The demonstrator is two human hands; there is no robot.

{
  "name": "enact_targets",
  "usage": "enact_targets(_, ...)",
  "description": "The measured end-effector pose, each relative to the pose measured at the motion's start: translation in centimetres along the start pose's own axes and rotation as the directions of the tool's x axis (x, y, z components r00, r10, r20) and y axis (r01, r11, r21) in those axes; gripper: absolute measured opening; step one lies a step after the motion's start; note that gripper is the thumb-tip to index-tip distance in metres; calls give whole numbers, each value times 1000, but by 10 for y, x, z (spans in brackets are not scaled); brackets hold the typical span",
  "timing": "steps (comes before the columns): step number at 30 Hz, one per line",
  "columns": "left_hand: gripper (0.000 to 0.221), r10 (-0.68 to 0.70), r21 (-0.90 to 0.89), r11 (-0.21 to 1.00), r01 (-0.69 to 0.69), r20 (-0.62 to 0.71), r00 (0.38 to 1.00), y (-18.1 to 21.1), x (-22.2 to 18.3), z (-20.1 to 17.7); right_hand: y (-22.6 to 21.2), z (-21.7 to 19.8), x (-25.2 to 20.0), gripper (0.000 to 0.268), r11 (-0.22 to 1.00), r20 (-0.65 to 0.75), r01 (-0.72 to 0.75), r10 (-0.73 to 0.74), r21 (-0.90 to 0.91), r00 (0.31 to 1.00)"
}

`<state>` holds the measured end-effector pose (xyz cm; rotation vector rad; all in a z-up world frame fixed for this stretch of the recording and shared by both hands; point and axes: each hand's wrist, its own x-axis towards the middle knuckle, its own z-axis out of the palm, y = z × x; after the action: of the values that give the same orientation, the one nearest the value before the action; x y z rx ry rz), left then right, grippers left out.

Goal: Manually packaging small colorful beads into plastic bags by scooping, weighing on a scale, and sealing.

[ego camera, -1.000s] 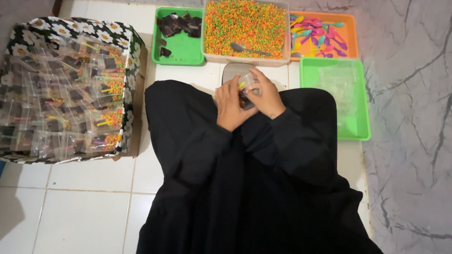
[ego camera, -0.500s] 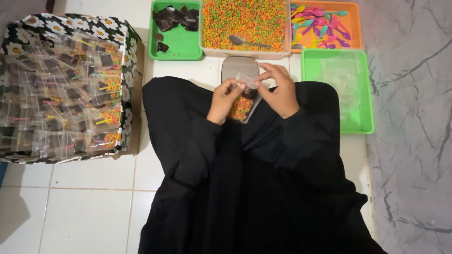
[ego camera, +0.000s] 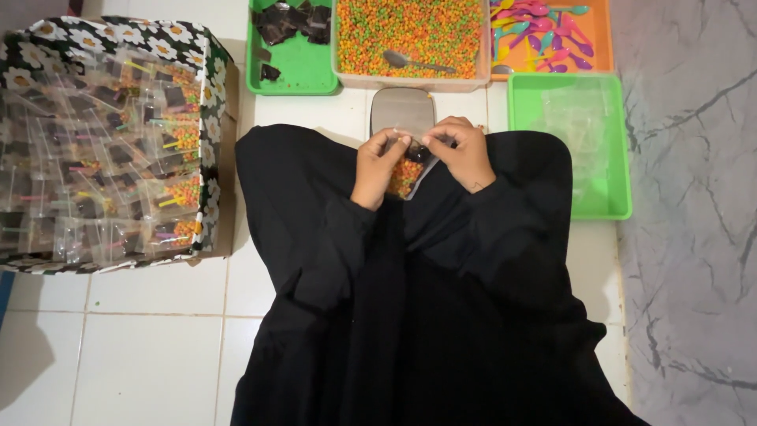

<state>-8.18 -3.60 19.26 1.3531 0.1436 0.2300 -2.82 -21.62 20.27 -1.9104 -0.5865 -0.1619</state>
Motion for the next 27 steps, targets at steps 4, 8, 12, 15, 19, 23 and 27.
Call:
enact_targets(4, 11, -9, -1, 1000, 9, -4, 1000, -5, 0, 7, 2, 4, -4, 2, 1000, -8, 6, -6, -4, 1000)
enact_targets(8, 10, -11, 50, 999, 10, 12, 1000, -14, 5, 7, 13, 10, -8, 1, 1000, -17, -14, 14, -18, 1000)
enact_targets(12, 10, -30, 45, 999, 30, -4, 1000, -18, 12, 10, 26, 15, -8, 2, 996, -27, -72, 73, 43, 997)
enact_targets(15, 9, -32, 79, 996, 34, -24, 999, -30, 24, 7, 40, 19, -4, 4, 989, -29, -116, 119, 89, 992)
enact_targets(19, 9, -46, 94, 994, 50, -45, 998, -30, 34, 6, 41, 25, 10, 5, 981, -24, -141, 146, 130, 989)
enact_targets(23, 8, -46, 100, 994, 52, -62, 997, -30, 46, 0, 37, 33, 28, 2, 989, -5, -109, 110, 97, 994)
enact_targets(27, 8, -82, 64, 994, 90, -109, 991, -35, 56, -10, 32, 46, 40, 3, 993, -2, -82, 83, 90, 997)
